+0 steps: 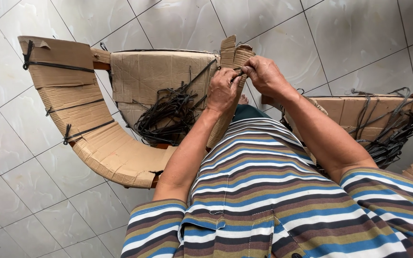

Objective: Wrapping a wooden furniture frame with protective cardboard and securing it with black plastic ties.

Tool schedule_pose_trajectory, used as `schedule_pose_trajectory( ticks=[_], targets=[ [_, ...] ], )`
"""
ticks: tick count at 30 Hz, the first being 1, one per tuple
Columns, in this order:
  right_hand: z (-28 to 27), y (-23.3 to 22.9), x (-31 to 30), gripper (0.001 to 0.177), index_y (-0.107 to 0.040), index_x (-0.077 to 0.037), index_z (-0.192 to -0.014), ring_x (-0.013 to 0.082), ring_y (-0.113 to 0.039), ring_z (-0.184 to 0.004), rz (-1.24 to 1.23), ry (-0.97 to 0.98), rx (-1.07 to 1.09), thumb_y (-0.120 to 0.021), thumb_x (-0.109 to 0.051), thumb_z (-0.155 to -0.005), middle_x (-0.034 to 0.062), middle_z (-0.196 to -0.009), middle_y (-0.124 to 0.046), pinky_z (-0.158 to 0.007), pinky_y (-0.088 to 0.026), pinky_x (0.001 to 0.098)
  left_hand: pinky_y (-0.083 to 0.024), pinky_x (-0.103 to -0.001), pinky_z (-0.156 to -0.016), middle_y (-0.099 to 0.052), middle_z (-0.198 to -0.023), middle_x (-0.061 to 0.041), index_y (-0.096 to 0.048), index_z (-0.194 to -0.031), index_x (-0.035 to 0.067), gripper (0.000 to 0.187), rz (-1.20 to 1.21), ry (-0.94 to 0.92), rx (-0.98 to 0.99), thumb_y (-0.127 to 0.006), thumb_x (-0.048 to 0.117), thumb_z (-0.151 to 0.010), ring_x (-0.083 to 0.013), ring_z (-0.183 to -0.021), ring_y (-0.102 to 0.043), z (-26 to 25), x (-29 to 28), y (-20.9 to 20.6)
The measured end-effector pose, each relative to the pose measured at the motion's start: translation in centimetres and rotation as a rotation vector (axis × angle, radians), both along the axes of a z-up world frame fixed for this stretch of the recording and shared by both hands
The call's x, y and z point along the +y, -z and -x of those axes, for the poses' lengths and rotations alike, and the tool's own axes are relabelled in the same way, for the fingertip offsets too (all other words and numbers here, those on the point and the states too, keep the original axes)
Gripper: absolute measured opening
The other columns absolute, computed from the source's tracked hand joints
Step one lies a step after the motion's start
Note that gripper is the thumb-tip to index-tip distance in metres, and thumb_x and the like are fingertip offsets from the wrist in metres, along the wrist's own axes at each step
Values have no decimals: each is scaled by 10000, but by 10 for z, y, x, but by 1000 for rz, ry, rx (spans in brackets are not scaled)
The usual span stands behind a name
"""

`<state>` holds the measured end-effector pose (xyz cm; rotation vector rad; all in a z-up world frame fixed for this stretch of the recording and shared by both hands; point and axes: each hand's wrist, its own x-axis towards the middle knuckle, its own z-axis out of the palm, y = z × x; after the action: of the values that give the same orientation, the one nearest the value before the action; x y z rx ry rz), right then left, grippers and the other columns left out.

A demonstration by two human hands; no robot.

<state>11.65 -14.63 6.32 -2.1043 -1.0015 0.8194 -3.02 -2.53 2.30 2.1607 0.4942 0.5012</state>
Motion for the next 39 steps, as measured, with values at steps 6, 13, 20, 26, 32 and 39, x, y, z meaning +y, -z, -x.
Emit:
schedule_pose_trajectory(
  ticks=[6,13,20,26,32,39],
  targets=[
    [-7,5,-7,202,-624,-93,-990,451,-652,-935,-25,0,-84,-646,-271,-1084,176,-888,-590,-774,-529,531,-583,-383,-748,-673,-781,-65,-689,-896,188,209,229,52,39,-599,306,-1043,-278,-810,-713,-7,15,-8],
    [-16,18,-27,326,-591,-33,-987,518,-649,-837,28,8,-79,-564,-324,-1131,255,-789,-604,-710,-503,596,-573,-479,-691,-655,-735,-139,-644,-868,187,271,70,95,219,-537,349,-1057,-373,-762,-708,5,43,-21],
    [-18,57,-54,360,-581,-75,-967,510,-644,-833,79,121,-65,-516,-367,-1167,250,-767,-606,-697,-493,583,-534,-520,-736,-698,-787,-148,-701,-911,203,267,184,38,543,-590,421,-1018,-404,-838,-709,30,70,20],
    [-15,71,-57,387,-590,-99,-942,452,-653,-805,62,225,40,-532,-405,-1171,204,-742,-619,-703,-505,534,-531,-542,-808,-723,-838,-163,-725,-918,178,309,306,-39,655,-569,426,-1017,-421,-890,-703,67,80,50],
    [-15,49,-58,404,-632,-131,-903,230,-659,-734,-10,267,246,-546,-412,-1180,68,-700,-660,-713,-512,370,-470,-523,-1041,-617,-1216,-96,-654,-1136,174,190,-93,-401,686,-523,297,-1072,-344,-1215,-582,104,78,51],
    [-13,43,-61,385,-640,-113,-915,177,-689,-749,-62,281,342,-591,-389,-1179,70,-737,-671,-728,-530,320,-460,-522,-1087,-775,-1111,-139,-829,-966,142,723,731,-325,687,-434,746,-926,-406,-1237,-640,27,14,-24]
  ],
)
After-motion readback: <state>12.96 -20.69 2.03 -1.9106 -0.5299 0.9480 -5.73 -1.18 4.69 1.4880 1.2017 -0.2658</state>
